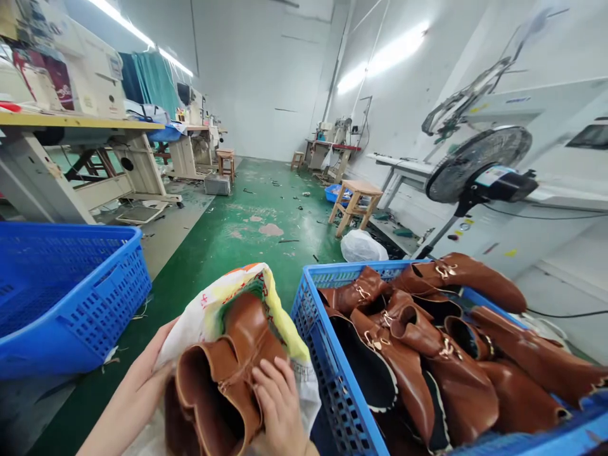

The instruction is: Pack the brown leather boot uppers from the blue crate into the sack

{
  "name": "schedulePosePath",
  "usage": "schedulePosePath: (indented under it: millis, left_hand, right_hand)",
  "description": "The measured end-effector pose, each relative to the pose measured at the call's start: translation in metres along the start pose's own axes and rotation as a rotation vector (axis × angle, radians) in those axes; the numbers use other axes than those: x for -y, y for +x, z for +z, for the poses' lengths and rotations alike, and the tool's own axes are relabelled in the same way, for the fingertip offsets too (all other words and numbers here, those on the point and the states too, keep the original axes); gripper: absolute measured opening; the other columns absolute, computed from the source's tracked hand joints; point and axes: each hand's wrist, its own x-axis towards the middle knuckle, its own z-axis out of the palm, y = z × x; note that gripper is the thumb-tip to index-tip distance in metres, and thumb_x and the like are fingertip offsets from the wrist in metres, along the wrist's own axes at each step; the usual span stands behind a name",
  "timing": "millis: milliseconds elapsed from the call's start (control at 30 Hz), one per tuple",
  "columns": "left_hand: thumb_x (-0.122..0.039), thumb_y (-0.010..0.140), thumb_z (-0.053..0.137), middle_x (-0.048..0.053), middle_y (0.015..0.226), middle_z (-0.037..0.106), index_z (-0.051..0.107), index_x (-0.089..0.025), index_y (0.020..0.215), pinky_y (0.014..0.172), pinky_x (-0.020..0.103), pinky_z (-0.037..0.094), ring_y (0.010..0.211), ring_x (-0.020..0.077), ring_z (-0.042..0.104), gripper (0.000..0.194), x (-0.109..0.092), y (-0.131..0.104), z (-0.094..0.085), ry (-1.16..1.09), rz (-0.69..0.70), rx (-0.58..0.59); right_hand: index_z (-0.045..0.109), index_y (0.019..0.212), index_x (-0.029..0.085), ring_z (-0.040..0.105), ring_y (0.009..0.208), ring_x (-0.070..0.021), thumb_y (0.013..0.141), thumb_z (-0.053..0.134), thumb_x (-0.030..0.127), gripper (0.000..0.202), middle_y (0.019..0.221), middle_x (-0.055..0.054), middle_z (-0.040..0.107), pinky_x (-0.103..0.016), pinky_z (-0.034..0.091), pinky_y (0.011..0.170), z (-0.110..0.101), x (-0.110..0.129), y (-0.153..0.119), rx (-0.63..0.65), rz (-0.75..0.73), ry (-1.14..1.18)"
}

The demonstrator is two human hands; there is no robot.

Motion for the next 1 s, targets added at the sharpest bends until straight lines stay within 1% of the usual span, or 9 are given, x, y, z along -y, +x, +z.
schedulePosePath:
  millis: [100, 233, 400, 500, 567, 633, 800, 900, 1000]
  left_hand:
    - [-0.031, 0.085, 0.042, 0.018, 0.153, 0.044, 0.036, -0.01, 0.147, 0.124, 0.058, 0.016, 0.148, 0.0343, 0.031, 0.065, 0.035, -0.004, -0.001, 0.056, -0.096, -0.106]
    - [-0.036, 0.093, 0.038, 0.017, 0.156, 0.04, 0.027, -0.015, 0.152, 0.12, 0.06, 0.027, 0.146, 0.034, 0.035, 0.063, 0.059, -0.017, -0.004, 0.15, -0.049, -0.078]
    - [-0.033, 0.094, 0.049, 0.016, 0.161, 0.027, 0.014, -0.023, 0.159, 0.117, 0.058, 0.034, 0.147, 0.0333, 0.032, 0.075, 0.013, -0.034, -0.007, 0.512, 0.39, -0.31]
    - [-0.031, 0.095, 0.045, 0.013, 0.159, 0.035, 0.027, -0.016, 0.156, 0.124, 0.043, 0.02, 0.146, 0.0259, 0.034, 0.066, -0.017, -0.036, 0.004, 0.76, 0.888, -0.199]
    - [-0.028, 0.094, 0.044, 0.012, 0.148, 0.051, 0.038, -0.016, 0.152, 0.125, 0.047, 0.005, 0.139, 0.0269, 0.041, 0.06, -0.023, -0.036, 0.017, 0.959, 1.12, -0.095]
    - [-0.025, 0.092, 0.045, 0.013, 0.138, 0.06, 0.042, -0.021, 0.15, 0.122, 0.057, 0.001, 0.132, 0.031, 0.046, 0.058, -0.017, -0.039, 0.028, 1.122, 1.124, -0.051]
    - [-0.037, 0.093, 0.052, 0.016, 0.132, 0.06, 0.035, -0.036, 0.15, 0.115, 0.067, 0.014, 0.131, 0.0354, 0.047, 0.06, 0.019, -0.054, 0.034, 1.166, 1.067, -0.005]
    - [-0.016, 0.093, 0.044, 0.011, 0.109, 0.067, 0.05, -0.023, 0.138, 0.108, 0.051, 0.031, 0.103, 0.0247, 0.059, 0.045, 0.029, -0.052, 0.033, 1.057, 1.004, -0.055]
    - [-0.001, 0.087, 0.04, 0.004, 0.082, 0.062, 0.058, -0.009, 0.122, 0.083, 0.034, 0.044, 0.076, 0.0178, 0.055, 0.041, 0.024, -0.041, 0.033, 0.925, 1.019, 0.002]
  right_hand:
    - [0.041, 0.141, 0.019, 0.074, 0.097, -0.029, 0.099, 0.035, 0.018, 0.042, 0.103, -0.011, 0.078, -0.05, 0.064, 0.08, 0.001, 0.007, -0.027, 0.093, -0.125, -0.021]
    - [0.047, 0.135, 0.015, 0.072, 0.104, -0.0318, 0.089, 0.049, 0.014, 0.046, 0.108, -0.013, 0.077, -0.054, 0.063, 0.085, -0.013, 0.0, -0.015, 0.155, -0.174, -0.05]
    - [0.052, 0.127, 0.014, 0.069, 0.111, -0.0308, 0.081, 0.048, 0.009, 0.046, 0.112, -0.015, 0.075, -0.055, 0.059, 0.092, -0.018, -0.002, 0.023, 0.228, -0.255, -0.069]
    - [0.055, 0.124, 0.013, 0.069, 0.109, -0.0303, 0.082, 0.045, 0.009, 0.044, 0.113, -0.014, 0.075, -0.054, 0.058, 0.094, -0.016, 0.003, 0.037, 0.344, -0.281, -0.065]
    - [0.056, 0.125, 0.012, 0.068, 0.11, -0.0294, 0.085, 0.045, 0.011, 0.042, 0.113, -0.013, 0.075, -0.052, 0.056, 0.098, -0.013, 0.005, 0.038, 0.376, -0.285, -0.059]
    - [0.055, 0.126, 0.011, 0.067, 0.113, -0.0292, 0.084, 0.046, 0.011, 0.042, 0.112, -0.014, 0.074, -0.053, 0.054, 0.102, -0.01, 0.004, 0.035, 0.364, -0.263, -0.042]
    - [0.05, 0.128, 0.013, 0.062, 0.12, -0.0291, 0.079, 0.048, 0.007, 0.05, 0.118, -0.016, 0.071, -0.059, 0.05, 0.104, -0.002, -0.009, 0.021, 0.283, -0.152, -0.001]
    - [0.048, 0.13, 0.016, 0.06, 0.124, -0.0283, 0.077, 0.046, 0.006, 0.054, 0.117, -0.015, 0.071, -0.06, 0.047, 0.106, 0.003, -0.013, 0.015, 0.262, -0.139, 0.026]
    - [0.045, 0.133, 0.015, 0.053, 0.133, -0.0288, 0.077, 0.049, 0.008, 0.056, 0.125, -0.017, 0.068, -0.062, 0.042, 0.111, 0.002, -0.012, 0.016, 0.278, -0.094, 0.029]
